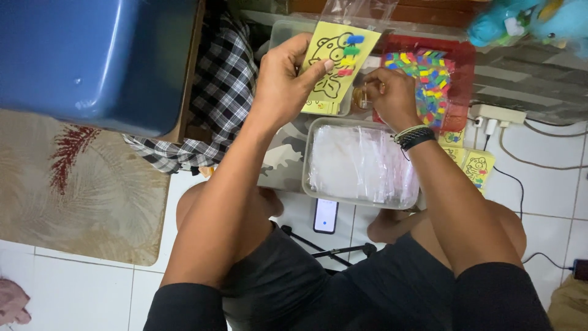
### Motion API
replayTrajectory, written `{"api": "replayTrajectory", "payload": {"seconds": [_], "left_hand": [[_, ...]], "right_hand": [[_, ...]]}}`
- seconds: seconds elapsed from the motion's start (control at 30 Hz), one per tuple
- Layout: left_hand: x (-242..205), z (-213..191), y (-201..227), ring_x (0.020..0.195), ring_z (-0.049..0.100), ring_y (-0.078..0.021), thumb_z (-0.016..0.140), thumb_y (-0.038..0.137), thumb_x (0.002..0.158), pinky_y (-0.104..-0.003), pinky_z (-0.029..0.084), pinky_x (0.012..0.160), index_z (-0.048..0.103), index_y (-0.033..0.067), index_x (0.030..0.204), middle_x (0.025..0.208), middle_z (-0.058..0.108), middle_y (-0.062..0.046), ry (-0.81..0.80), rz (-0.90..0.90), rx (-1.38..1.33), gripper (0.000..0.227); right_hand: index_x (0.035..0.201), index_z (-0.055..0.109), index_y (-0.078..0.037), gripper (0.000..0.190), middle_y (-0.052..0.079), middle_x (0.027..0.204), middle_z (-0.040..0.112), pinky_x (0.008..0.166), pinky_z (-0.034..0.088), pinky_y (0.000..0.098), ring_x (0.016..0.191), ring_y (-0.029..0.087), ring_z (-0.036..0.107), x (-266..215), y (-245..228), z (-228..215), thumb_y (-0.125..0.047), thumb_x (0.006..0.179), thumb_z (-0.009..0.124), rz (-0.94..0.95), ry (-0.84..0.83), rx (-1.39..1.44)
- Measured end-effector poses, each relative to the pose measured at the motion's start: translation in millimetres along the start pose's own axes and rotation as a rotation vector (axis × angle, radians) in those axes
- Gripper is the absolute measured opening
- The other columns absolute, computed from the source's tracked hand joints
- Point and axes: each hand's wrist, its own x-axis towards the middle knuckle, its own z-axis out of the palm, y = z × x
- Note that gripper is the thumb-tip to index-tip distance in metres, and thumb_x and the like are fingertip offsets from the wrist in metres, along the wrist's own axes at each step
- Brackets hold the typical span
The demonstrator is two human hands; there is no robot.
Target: The person places illustrated yellow cards and small bags of colored sand into clear plastic sleeves by hand.
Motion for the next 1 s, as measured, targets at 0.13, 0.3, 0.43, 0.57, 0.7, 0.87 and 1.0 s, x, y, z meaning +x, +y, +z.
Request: {"api": "replayTrajectory", "payload": {"seconds": [0.13,0.3,0.43,0.57,0.7,0.87,1.0], "left_hand": [[1.6,-1.4,0.5,0.066,0.057,-0.0045,0.071,-0.003,0.092,-0.02,0.049,0.057,0.069,-0.0002,0.109,0.083,0.071,-0.001,0.001,0.031,-0.018,0.017],[6.6,-4.3,4.7,0.067,0.059,-0.0051,0.07,-0.004,0.092,-0.02,0.051,0.058,0.069,-0.0009,0.109,0.086,0.072,-0.002,0.043,0.075,-0.046,0.017],[5.6,-4.2,-0.9,0.075,0.064,-0.0069,0.07,-0.004,0.091,-0.021,0.055,0.067,0.067,-0.0007,0.112,0.093,0.074,-0.004,0.046,0.112,-0.05,0.021],[4.5,-7.7,-0.8,0.079,0.068,-0.0085,0.07,-0.005,0.09,-0.022,0.058,0.072,0.066,0.0001,0.114,0.096,0.076,-0.005,0.057,0.125,-0.079,0.024],[5.5,-12.7,2.0,0.079,0.068,-0.0075,0.068,-0.005,0.092,-0.022,0.059,0.071,0.065,0.0026,0.11,0.095,0.075,-0.003,0.043,0.145,-0.115,0.02],[5.5,-13.7,4.5,0.078,0.072,-0.0078,0.07,-0.003,0.09,-0.022,0.061,0.069,0.066,0.0025,0.112,0.095,0.078,-0.004,0.069,0.14,-0.092,0.022],[10.1,-12.5,4.5,0.08,0.068,-0.0068,0.07,-0.002,0.092,-0.022,0.059,0.071,0.066,0.0024,0.112,0.096,0.075,-0.003,0.068,0.159,-0.105,0.021]], "right_hand": [[0.098,0.075,-0.006,0.018,0.004,0.093,0.065,0.086,0.041,0.0377,0.089,0.024,0.054,0.9,-5.2,5.2,-0.008,0.082,0.083,-0.181,0.058,-0.128],[0.079,0.074,-0.012,0.017,0.006,0.091,0.072,0.086,0.037,0.0393,0.085,0.026,0.054,14.9,-29.4,30.6,-0.002,0.066,0.079,-0.295,-0.088,-0.298],[0.108,0.073,-0.003,0.025,0.019,0.097,0.075,0.062,0.053,0.048,0.079,0.04,0.069,20.0,-71.9,41.0,-0.005,0.084,0.065,-0.195,-0.123,-0.135],[0.108,0.072,-0.003,0.025,0.02,0.096,0.074,0.061,0.052,0.0483,0.076,0.04,0.068,24.6,-77.8,54.5,-0.004,0.084,0.064,-0.216,-0.173,-0.177],[0.107,0.071,-0.002,0.025,0.02,0.095,0.074,0.061,0.051,0.0485,0.075,0.04,0.067,27.8,-77.9,57.8,-0.004,0.083,0.063,-0.234,-0.213,-0.223],[0.107,0.07,-0.002,0.026,0.021,0.093,0.072,0.059,0.05,0.0489,0.071,0.041,0.065,36.4,-77.1,54.8,-0.004,0.082,0.062,-0.257,-0.241,-0.306],[0.106,0.069,-0.001,0.026,0.022,0.092,0.071,0.058,0.049,0.0491,0.069,0.041,0.064,38.7,-65.0,40.6,-0.003,0.082,0.061,-0.257,-0.253,-0.369]]}}
